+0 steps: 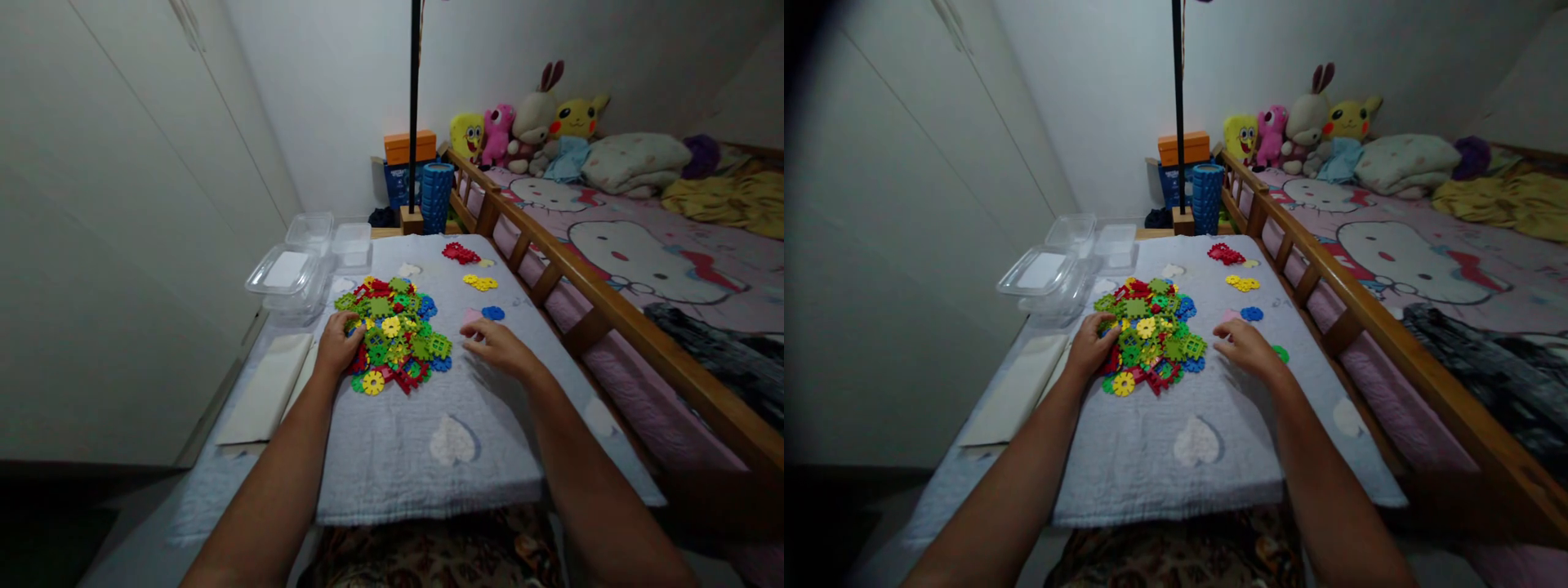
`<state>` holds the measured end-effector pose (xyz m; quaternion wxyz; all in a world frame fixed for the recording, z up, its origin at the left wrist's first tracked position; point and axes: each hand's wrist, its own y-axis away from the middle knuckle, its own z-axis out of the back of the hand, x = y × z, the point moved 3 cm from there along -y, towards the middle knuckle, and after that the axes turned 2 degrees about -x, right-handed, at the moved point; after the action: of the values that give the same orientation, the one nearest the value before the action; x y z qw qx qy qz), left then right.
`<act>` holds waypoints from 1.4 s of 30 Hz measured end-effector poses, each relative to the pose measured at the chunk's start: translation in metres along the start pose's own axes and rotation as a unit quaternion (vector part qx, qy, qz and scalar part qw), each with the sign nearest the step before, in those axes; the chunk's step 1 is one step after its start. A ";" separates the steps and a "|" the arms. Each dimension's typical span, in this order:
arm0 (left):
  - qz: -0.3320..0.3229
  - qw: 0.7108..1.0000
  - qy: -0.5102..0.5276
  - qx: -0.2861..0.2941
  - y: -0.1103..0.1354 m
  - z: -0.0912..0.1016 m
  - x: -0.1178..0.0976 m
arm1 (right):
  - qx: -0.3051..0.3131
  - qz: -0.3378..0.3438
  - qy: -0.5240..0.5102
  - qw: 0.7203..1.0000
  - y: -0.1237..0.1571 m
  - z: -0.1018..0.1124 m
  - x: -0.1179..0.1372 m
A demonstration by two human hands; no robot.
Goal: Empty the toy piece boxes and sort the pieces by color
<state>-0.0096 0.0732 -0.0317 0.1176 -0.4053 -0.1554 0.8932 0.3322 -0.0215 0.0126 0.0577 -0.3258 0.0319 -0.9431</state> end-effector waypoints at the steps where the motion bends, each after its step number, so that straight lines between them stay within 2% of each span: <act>1: 0.001 1.000 0.001 0.000 0.000 0.000 -0.001 | 0.011 0.025 0.006 1.000 -0.003 -0.010 0.009; 5: 0.004 1.000 0.002 0.002 0.000 0.002 -0.003 | 0.020 0.076 0.041 0.996 -0.007 -0.039 0.026; 9: 0.002 1.000 0.004 0.000 0.001 0.001 -0.003 | 0.010 0.088 0.019 0.996 -0.003 -0.046 0.024; 11: 0.001 1.000 0.007 -0.002 0.000 0.000 -0.003 | 0.002 0.079 -0.002 0.997 -0.003 -0.043 0.023; 15: 0.002 1.000 0.014 -0.003 0.000 0.000 -0.002 | -0.008 0.021 -0.044 0.999 -0.011 -0.030 0.018; 18: 0.002 1.000 0.014 0.000 -0.001 0.000 -0.001 | -0.067 0.020 -0.047 0.996 -0.024 -0.014 0.011; 20: 0.002 1.000 0.011 0.002 -0.001 -0.001 0.000 | -0.097 -0.013 -0.070 0.993 -0.034 -0.005 0.002; 22: 0.003 1.000 0.008 0.000 -0.001 -0.001 0.000 | -0.102 -0.088 -0.136 0.982 -0.046 -0.001 -0.010; 25: 0.005 1.000 0.001 -0.002 -0.002 -0.002 0.000 | -0.120 -0.177 -0.246 0.945 -0.067 -0.002 -0.024; 29: 0.002 1.000 0.002 -0.007 -0.002 -0.003 -0.002 | -0.185 -0.206 -0.315 0.908 -0.101 -0.011 -0.029; 32: -0.004 1.000 0.003 -0.002 -0.003 -0.003 -0.003 | -0.202 -0.237 -0.346 0.885 -0.130 -0.023 -0.029; 35: -0.006 1.000 0.002 0.001 -0.003 -0.003 -0.002 | -0.204 -0.253 -0.347 0.880 -0.161 -0.035 -0.026; 42: -0.004 1.000 0.000 -0.008 -0.001 -0.004 0.001 | -0.215 -0.263 -0.310 0.888 -0.233 -0.054 -0.023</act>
<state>-0.0064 0.0752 -0.0344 0.1175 -0.4052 -0.1638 0.8917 0.2966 0.2141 -0.0210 -0.2567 -0.6029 0.1274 -0.7446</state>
